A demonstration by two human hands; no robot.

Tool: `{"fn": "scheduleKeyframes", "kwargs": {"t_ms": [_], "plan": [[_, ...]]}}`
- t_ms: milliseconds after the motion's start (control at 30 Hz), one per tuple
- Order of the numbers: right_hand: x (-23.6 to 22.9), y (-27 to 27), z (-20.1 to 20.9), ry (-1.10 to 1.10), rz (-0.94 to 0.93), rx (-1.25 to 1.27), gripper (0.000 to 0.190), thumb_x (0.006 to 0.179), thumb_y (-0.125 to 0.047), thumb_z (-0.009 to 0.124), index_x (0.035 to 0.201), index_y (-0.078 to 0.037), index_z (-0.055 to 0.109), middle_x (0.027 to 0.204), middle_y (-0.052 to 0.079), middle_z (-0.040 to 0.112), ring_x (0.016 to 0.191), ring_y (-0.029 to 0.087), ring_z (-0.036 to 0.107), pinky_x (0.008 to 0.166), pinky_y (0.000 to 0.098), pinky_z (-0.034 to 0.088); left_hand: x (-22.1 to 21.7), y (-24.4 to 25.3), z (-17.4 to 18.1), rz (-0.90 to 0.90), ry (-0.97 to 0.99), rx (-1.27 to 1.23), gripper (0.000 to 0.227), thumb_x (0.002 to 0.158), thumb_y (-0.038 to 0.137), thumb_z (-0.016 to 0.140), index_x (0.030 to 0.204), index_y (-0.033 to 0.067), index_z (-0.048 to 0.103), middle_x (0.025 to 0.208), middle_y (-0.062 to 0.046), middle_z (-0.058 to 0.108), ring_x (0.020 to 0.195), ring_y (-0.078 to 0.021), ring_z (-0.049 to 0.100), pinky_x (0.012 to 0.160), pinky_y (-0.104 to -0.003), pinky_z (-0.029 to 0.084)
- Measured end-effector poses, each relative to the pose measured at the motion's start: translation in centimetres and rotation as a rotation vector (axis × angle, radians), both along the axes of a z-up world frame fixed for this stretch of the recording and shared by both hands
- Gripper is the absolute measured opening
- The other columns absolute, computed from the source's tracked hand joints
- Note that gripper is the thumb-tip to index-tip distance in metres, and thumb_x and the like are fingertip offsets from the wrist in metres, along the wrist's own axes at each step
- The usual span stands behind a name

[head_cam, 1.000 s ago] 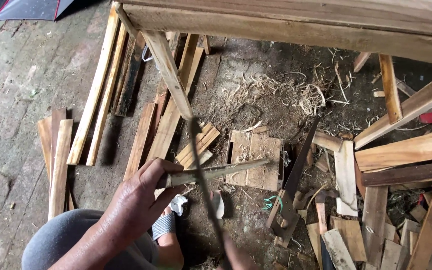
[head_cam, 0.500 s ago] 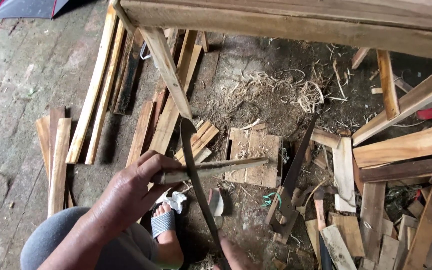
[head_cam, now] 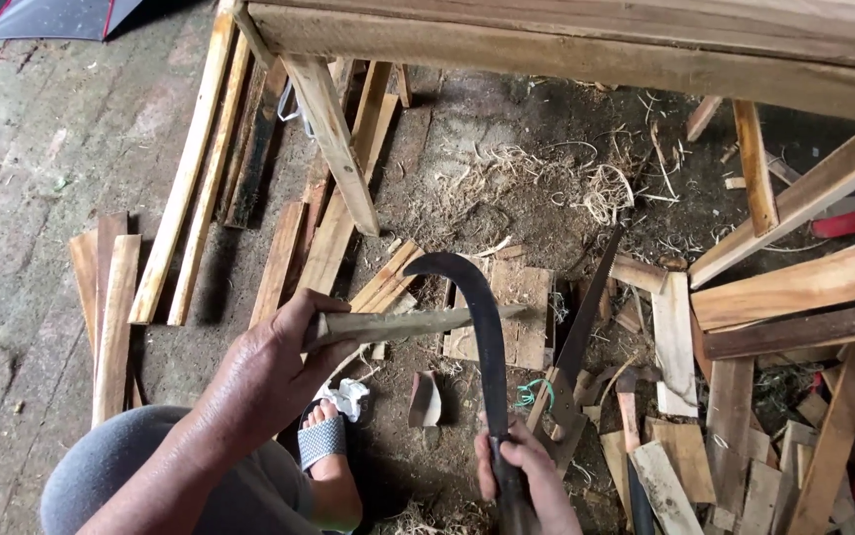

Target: Shaving and shaping a piece of wood using a curved hand tool in a workshop environment.

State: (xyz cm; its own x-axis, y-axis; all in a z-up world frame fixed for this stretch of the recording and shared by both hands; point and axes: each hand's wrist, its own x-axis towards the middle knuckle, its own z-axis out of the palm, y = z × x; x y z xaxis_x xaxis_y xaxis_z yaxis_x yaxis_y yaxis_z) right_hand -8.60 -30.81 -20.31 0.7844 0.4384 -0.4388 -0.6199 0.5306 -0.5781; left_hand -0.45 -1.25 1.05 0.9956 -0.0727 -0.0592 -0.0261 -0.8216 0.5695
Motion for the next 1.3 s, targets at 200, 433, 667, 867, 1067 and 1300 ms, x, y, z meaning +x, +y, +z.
{"fn": "scheduleKeyframes", "kwargs": {"t_ms": [200, 433, 667, 867, 1067, 1300], "plan": [[-0.6, 1.2, 1.4, 0.091, -0.052, 0.107, 0.019, 0.101, -0.01, 0.043, 0.111, 0.003, 0.054, 0.056, 0.006, 0.051, 0.038, 0.016, 0.045, 0.036, 0.0309, 0.039, -0.4, -0.3, -0.4, 0.021, 0.084, -0.047, 0.031, 0.086, 0.023, 0.076, 0.11, 0.0125, 0.059, 0.088, -0.003, 0.086, 0.067, -0.0123, 0.085, 0.05, -0.029, 0.068], [-0.9, 1.2, 1.6, 0.009, -0.005, 0.105, 0.017, 0.097, -0.007, 0.053, 0.11, 0.004, 0.055, 0.058, 0.006, 0.052, 0.04, 0.015, 0.047, 0.036, 0.0298, 0.041, -0.6, 0.0, -0.4, -0.054, 0.031, -0.092, 0.029, 0.083, 0.018, 0.079, 0.107, 0.0148, 0.064, 0.086, 0.001, 0.085, 0.063, -0.0088, 0.081, 0.05, -0.027, 0.064], [-1.1, 1.8, 2.5, -0.109, 0.044, 0.051, 0.014, 0.097, -0.005, 0.052, 0.109, 0.002, 0.054, 0.061, 0.005, 0.054, 0.043, 0.016, 0.048, 0.039, 0.0282, 0.043, -0.7, 0.2, -0.6, -0.083, 0.046, -0.093, 0.028, 0.081, 0.019, 0.081, 0.105, 0.0191, 0.067, 0.083, 0.004, 0.082, 0.063, -0.0074, 0.076, 0.053, -0.028, 0.062], [-0.2, 0.7, 0.9, -0.157, 0.058, -0.077, 0.017, 0.096, -0.011, 0.055, 0.105, 0.003, 0.055, 0.055, 0.005, 0.054, 0.039, 0.017, 0.047, 0.038, 0.0294, 0.043, -0.6, -0.1, -0.1, -0.132, 0.016, -0.105, 0.027, 0.081, 0.015, 0.081, 0.105, 0.0184, 0.069, 0.075, 0.004, 0.077, 0.059, -0.0084, 0.071, 0.051, -0.028, 0.056], [-1.2, 1.6, 3.2, -0.275, 0.093, -0.133, 0.024, 0.099, -0.018, 0.048, 0.114, 0.0, 0.054, 0.061, 0.003, 0.052, 0.041, 0.014, 0.047, 0.04, 0.0329, 0.048, -0.5, -0.4, 0.2, -0.109, 0.034, -0.096, 0.025, 0.082, 0.02, 0.08, 0.105, 0.0172, 0.07, 0.078, 0.004, 0.08, 0.06, -0.0075, 0.073, 0.051, -0.027, 0.057], [-0.2, 0.8, 1.8, -0.07, 0.106, -0.297, 0.017, 0.096, -0.011, 0.052, 0.107, 0.002, 0.056, 0.055, 0.007, 0.054, 0.038, 0.018, 0.048, 0.039, 0.0313, 0.044, -0.5, 0.4, -0.4, -0.225, -0.012, -0.107, 0.038, 0.077, 0.008, 0.079, 0.112, 0.0159, 0.067, 0.098, 0.003, 0.08, 0.076, -0.0123, 0.079, 0.065, -0.029, 0.064]]}}
